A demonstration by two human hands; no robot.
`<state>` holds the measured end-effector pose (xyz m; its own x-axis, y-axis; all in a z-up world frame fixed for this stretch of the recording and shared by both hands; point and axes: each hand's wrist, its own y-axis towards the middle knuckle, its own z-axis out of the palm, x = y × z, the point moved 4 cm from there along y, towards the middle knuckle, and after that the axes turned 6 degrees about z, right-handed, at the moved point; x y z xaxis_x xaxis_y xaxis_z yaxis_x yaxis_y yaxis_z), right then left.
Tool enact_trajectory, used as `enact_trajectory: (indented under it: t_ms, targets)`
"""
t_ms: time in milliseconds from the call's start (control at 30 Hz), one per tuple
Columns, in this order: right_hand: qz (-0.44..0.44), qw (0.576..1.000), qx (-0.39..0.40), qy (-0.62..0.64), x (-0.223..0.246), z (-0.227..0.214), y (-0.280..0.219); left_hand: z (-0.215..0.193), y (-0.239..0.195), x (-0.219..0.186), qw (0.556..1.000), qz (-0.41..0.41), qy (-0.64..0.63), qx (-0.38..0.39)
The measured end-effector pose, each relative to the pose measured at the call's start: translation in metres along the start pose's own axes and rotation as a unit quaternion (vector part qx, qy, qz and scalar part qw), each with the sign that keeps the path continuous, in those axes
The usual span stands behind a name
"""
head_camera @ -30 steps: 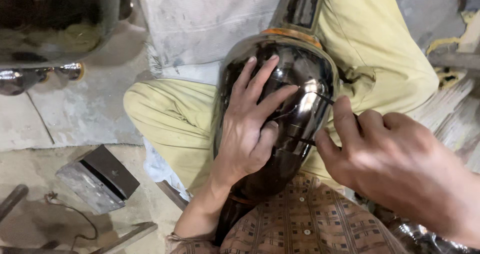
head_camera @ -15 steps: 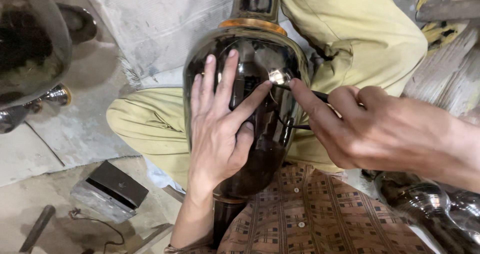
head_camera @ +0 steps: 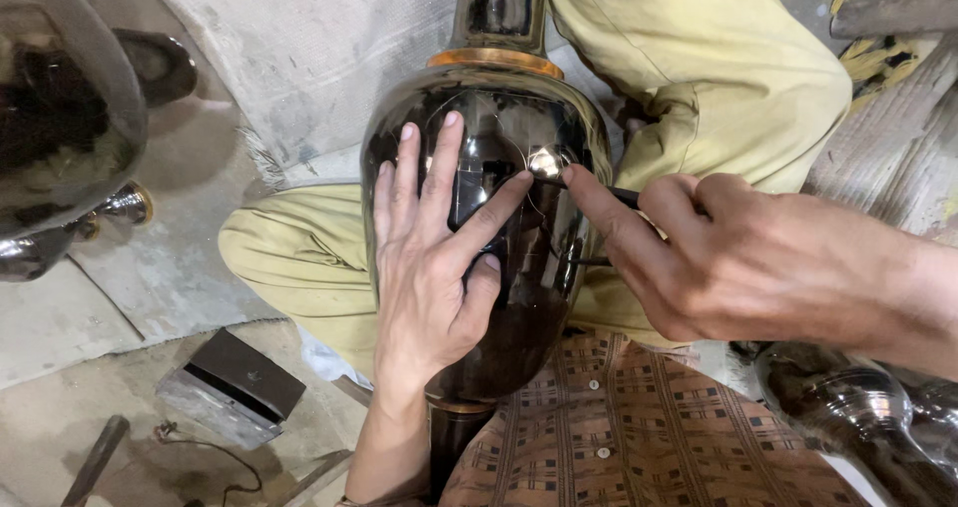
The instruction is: The person sits on the floor and uses a small chisel and hammer to engrave a circular design onto the surface of a large, dark, polished metal vase. The person holds the vase steady with one hand while striking the chisel with the other to create fine lines.
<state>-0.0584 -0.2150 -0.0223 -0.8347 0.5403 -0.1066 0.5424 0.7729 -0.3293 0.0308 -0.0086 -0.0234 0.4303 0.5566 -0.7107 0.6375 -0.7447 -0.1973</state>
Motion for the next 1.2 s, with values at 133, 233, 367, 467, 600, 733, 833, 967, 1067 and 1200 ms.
enact_trajectory:
  t_ms: [133, 233, 367, 467, 600, 733, 833, 967, 1067, 1200]
  targets:
    - [0.038, 0.987, 0.081, 0.135, -0.017, -0.008, 0.008, 0.001, 0.000, 0.002, 0.998, 0.016, -0.039, -0.039]
    - [0.008, 0.973, 0.135, 0.190, -0.037, -0.025, 0.030, 0.004, 0.001, -0.004, 0.995, 0.071, -0.050, -0.056]
    - [0.062, 0.902, 0.322, 0.280, -0.055, -0.046, 0.061, 0.011, 0.003, -0.010, 0.992, 0.111, -0.042, -0.035]
    - [0.100, 0.869, 0.349, 0.337, -0.067, -0.067, 0.073, 0.019, 0.009, -0.012, 0.993, 0.107, -0.011, -0.055]
    - [0.140, 0.856, 0.268, 0.419, -0.078, -0.084, 0.084, 0.024, 0.015, -0.012, 0.985, 0.133, -0.022, -0.105]
    - [0.175, 0.856, 0.267, 0.406, -0.083, -0.083, 0.083, 0.026, 0.018, -0.010, 0.980, 0.160, -0.017, -0.115]
    - [0.177, 0.851, 0.284, 0.406, -0.084, -0.085, 0.078, 0.026, 0.021, -0.007, 0.980, 0.161, -0.026, -0.114]
    - [0.162, 0.881, -0.104, 0.433, -0.104, -0.116, 0.058, 0.029, 0.026, -0.002, 0.986, 0.105, -0.043, -0.121]
    - [0.144, 0.882, -0.230, 0.385, -0.103, -0.113, 0.043, 0.029, 0.027, -0.003, 0.985, 0.101, -0.032, -0.135]
    - [0.124, 0.889, -0.062, 0.437, -0.077, -0.068, 0.061, 0.025, 0.030, -0.002, 0.982, 0.060, -0.132, -0.120]
